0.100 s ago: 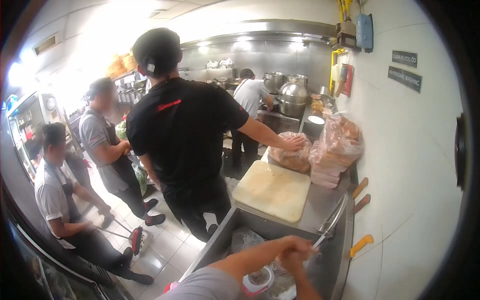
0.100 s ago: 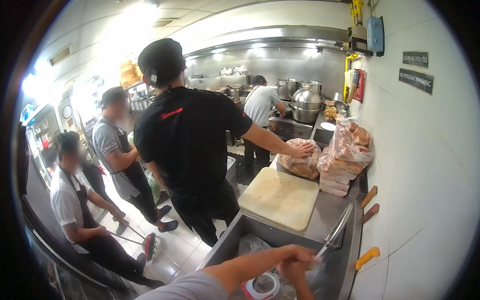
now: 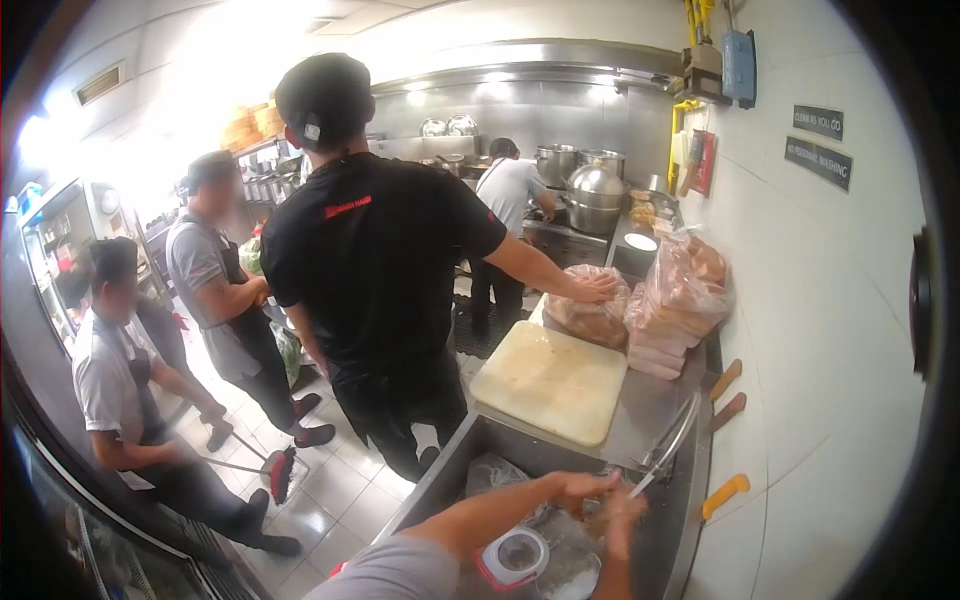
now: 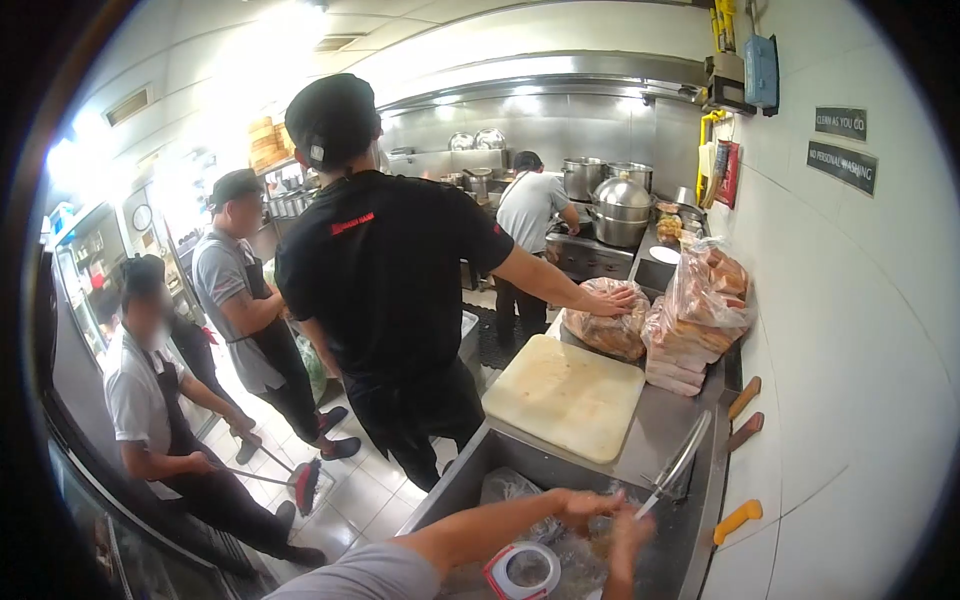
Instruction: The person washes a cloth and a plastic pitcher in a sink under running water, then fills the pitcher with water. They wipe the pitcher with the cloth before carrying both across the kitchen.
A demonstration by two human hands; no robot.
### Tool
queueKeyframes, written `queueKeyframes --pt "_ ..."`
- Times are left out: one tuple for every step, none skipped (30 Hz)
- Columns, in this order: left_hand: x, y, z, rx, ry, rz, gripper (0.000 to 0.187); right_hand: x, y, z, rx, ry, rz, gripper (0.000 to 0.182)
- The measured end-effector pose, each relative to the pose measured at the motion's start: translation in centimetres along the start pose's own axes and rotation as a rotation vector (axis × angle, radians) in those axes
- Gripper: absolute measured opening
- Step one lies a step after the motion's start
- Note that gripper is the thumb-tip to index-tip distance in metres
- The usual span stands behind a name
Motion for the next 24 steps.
queueKeyframes --pt "-1.0 -0.2 -0.5 0.091 -0.315 -0.457 0.067 1.4 0.5 -1.9 0.012 -0.078 -0.305 0.026" --pt "0.1 -0.8 0.0 0.182 -0.463 -0.662 0.064 4.0 1.5 -4.8 0.027 -0.163 -0.610 0.020" --pt "1.0 -1.5 0.7 0.311 -0.597 -0.871 0.060 5.7 1.8 -6.7 0.042 -0.243 -0.916 0.018" --pt "2.4 -2.7 2.6 0.441 -0.559 -0.824 0.058 5.7 1.4 -6.5 0.001 -0.233 -0.937 0.018" --pt "3.7 -3.2 4.2 0.570 -0.517 -0.773 0.055 5.9 0.8 -6.1 -0.041 -0.226 -0.957 0.019" --pt "4.3 -3.0 4.3 0.546 -0.424 -0.802 0.055 6.1 0.0 -5.9 -0.084 -0.216 -0.981 0.019" --pt "5.0 -2.5 4.2 0.520 -0.334 -0.829 0.055 6.5 -0.7 -6.1 -0.103 -0.232 -1.012 0.021" --pt "4.9 -2.3 4.0 0.491 -0.242 -0.852 0.056 7.0 -1.4 -6.1 -0.118 -0.251 -1.043 0.028" --pt "4.0 -0.6 3.9 0.677 -0.269 -0.628 0.056 7.7 -1.8 -5.9 -0.128 -0.272 -1.075 0.036" --pt "1.8 1.2 3.1 0.850 -0.289 -0.399 0.056 7.2 -2.6 -5.5 -0.138 -0.246 -1.066 0.034" --pt "-0.4 1.9 2.7 1.004 -0.297 -0.162 0.057 5.5 -3.6 -4.5 -0.135 -0.223 -1.058 0.031" --pt "-1.0 1.2 2.7 1.113 -0.315 0.037 0.055 4.3 -3.8 -3.9 -0.124 -0.195 -1.049 0.029" --pt "-0.4 -0.1 2.9 1.217 -0.333 0.238 0.053 4.1 -3.0 -4.5 -0.058 -0.115 -0.943 0.027" --pt "-0.1 -1.1 2.9 1.317 -0.351 0.438 0.052 3.8 -2.7 -5.7 0.002 -0.035 -0.838 0.025" --pt "-0.5 -1.9 1.6 1.243 -0.413 0.603 0.047 3.3 -2.4 -6.3 0.058 0.036 -0.730 0.023" --pt "-0.9 -2.6 0.4 1.170 -0.464 0.769 0.048 0.5 -1.7 -4.3 0.096 0.218 -0.463 0.022" --pt "-1.2 -3.4 -0.7 1.077 -0.488 0.915 0.046 -3.3 -1.0 -0.7 0.132 0.389 -0.180 0.021" --pt "-1.2 -3.6 -1.3 0.971 -0.481 1.009 0.044 -6.0 -1.1 2.2 0.161 0.552 0.115 0.020" --pt "-1.1 -3.9 -1.9 0.850 -0.444 1.054 0.041 -7.0 -1.6 3.8 0.144 0.688 0.229 0.021" --pt "-0.9 -4.1 -2.4 0.729 -0.403 1.088 0.039 -7.6 -2.2 5.4 0.120 0.817 0.345 0.022" --pt "-0.6 -4.5 -2.3 0.615 -0.357 1.116 0.037 -8.0 -2.6 6.7 0.101 0.943 0.469 0.019" --pt "-0.3 -4.8 -2.3 0.479 -0.297 1.085 0.035 -8.1 -3.0 8.1 0.075 1.052 0.598 0.018" --pt "0.1 -5.4 -2.0 0.337 -0.235 1.047 0.032 -9.7 -2.7 10.2 0.093 1.188 0.562 0.017" --pt "0.8 -6.0 -1.8 0.189 -0.175 1.006 0.030 -11.2 -2.3 11.8 0.104 1.318 0.532 0.016"
Point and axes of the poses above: each hand's wrist, its own z-axis away from the middle knuckle, its own y-axis out of the back of the hand, x = y × z, the point moved 8 cm from there along -z, towards the middle knuckle
